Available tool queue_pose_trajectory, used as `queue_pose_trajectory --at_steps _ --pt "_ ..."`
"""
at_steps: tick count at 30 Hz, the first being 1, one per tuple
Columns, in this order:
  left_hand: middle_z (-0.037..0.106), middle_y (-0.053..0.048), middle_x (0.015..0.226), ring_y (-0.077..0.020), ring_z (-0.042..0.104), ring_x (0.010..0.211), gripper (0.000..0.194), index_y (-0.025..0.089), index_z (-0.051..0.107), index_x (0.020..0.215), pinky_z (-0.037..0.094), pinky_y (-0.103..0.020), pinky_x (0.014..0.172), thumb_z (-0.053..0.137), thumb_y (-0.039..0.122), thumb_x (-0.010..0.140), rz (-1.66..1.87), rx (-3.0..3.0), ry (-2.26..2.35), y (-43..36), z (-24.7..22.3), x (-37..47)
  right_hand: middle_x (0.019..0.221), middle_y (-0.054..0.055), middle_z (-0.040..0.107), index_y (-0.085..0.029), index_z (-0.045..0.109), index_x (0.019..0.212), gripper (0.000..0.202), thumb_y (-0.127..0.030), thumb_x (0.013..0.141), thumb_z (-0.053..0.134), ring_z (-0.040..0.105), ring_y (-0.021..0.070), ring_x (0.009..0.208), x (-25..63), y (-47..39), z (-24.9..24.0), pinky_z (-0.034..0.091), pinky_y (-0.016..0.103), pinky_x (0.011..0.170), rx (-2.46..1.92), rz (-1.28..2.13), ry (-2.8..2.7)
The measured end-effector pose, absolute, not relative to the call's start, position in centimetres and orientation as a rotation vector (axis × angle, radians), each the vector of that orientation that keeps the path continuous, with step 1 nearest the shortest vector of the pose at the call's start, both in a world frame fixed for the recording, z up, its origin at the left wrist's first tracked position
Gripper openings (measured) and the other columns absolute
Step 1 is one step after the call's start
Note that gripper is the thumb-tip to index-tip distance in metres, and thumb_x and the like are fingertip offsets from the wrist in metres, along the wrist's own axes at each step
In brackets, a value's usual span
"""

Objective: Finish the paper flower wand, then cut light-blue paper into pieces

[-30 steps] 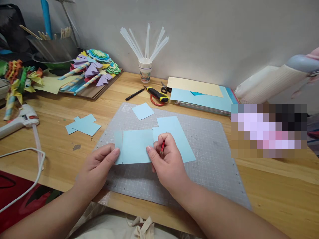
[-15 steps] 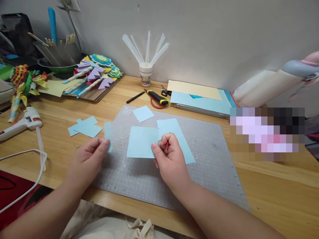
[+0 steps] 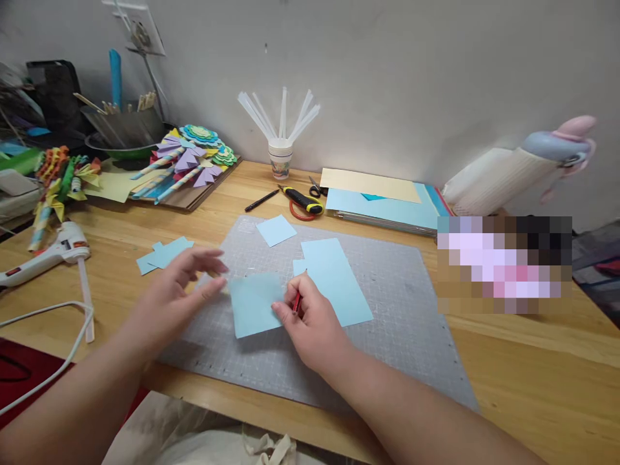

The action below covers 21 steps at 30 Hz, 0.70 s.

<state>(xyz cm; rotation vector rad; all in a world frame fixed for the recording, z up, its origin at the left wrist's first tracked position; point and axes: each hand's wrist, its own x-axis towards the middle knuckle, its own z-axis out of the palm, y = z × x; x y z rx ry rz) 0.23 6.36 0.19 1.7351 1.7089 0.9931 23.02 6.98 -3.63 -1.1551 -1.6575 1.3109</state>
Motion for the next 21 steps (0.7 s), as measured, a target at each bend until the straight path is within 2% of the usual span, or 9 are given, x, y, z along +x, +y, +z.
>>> queue_pose_trajectory --at_steps 3,6,10,13,15,17,18,21 --pt "0.064 -0.001 0.082 -0.0172 0.060 0.082 0.026 0.022 0.059 0.100 0.046 -0.029 0.070 0.059 0.039 0.080 0.938 1.621 1.492 7.1 0.4 2.3 0.066 -0.007 0.037 -0.025 0.036 0.078 0.021 -0.028 0.088 0.054 0.035 0.0112 0.056 23.2 6.6 -3.6 0.031 0.025 0.053 -1.120 1.281 -1.740" --pt "0.064 0.000 0.076 -0.0159 0.061 0.071 0.025 0.019 0.058 0.092 0.048 -0.028 0.064 0.060 0.037 0.075 0.954 1.543 1.603 10.3 0.8 2.4 0.070 -0.005 0.046 -0.026 0.036 0.082 0.019 -0.034 0.089 0.052 0.039 0.0113 0.053 23.4 7.0 -3.5 0.032 0.026 0.050 -1.154 1.258 -1.640" --pt "0.065 -0.004 0.081 -0.0182 0.062 0.076 0.018 0.018 0.058 0.086 0.048 -0.031 0.069 0.060 0.032 0.074 1.005 1.566 1.846 16.1 0.5 1.2 0.073 -0.003 0.055 -0.025 0.035 0.079 0.020 -0.031 0.086 0.053 0.045 0.0124 0.056 24.7 9.6 -3.3 0.036 0.027 0.054 -1.265 0.986 -1.500" --pt "0.064 -0.007 0.084 -0.0242 0.062 0.086 0.011 0.018 0.059 0.081 0.047 -0.038 0.079 0.061 0.027 0.073 0.948 1.644 2.008 18.7 -0.1 1.1 0.070 -0.003 0.059 -0.025 0.035 0.075 0.018 -0.024 0.082 0.051 0.051 0.0144 0.060 26.8 12.3 -3.2 0.038 0.028 0.058 -1.372 0.802 -1.498" --pt "0.062 -0.012 0.103 -0.0306 0.055 0.107 0.016 0.018 0.061 0.089 0.041 -0.045 0.092 0.060 0.024 0.075 0.930 1.733 2.095 19.1 -0.3 1.9 0.071 -0.001 0.062 -0.024 0.038 0.073 0.016 -0.026 0.081 0.052 0.055 0.0164 0.065 28.3 13.9 -3.3 0.039 0.030 0.061 -1.467 0.709 -1.584" --pt "0.054 -0.014 0.122 -0.0327 0.043 0.124 0.025 0.019 0.061 0.102 0.032 -0.048 0.102 0.059 0.024 0.077 0.894 1.865 2.101 18.9 -0.4 3.6 0.076 0.001 0.065 -0.024 0.042 0.074 0.016 -0.032 0.081 0.054 0.056 0.0188 0.070 29.6 14.9 -3.4 0.038 0.032 0.064 -1.516 0.659 -1.621" --pt "0.053 -0.013 0.126 -0.0314 0.041 0.126 0.028 0.019 0.060 0.106 0.031 -0.046 0.104 0.058 0.026 0.079 0.846 1.942 2.059 18.7 -0.4 4.8 0.079 0.002 0.066 -0.024 0.044 0.074 0.017 -0.035 0.082 0.054 0.056 0.0196 0.072 30.0 15.2 -3.5 0.037 0.032 0.065 -1.527 0.647 -1.628" --pt "0.063 -0.006 0.113 -0.0230 0.055 0.111 0.032 0.021 0.062 0.105 0.042 -0.034 0.095 0.063 0.038 0.078 0.584 2.126 1.825 18.4 -0.6 8.4 0.086 0.004 0.067 -0.024 0.047 0.077 0.019 -0.041 0.084 0.052 0.056 0.0205 0.074 30.6 15.7 -4.1 0.038 0.034 0.067 -1.523 0.653 -1.629"
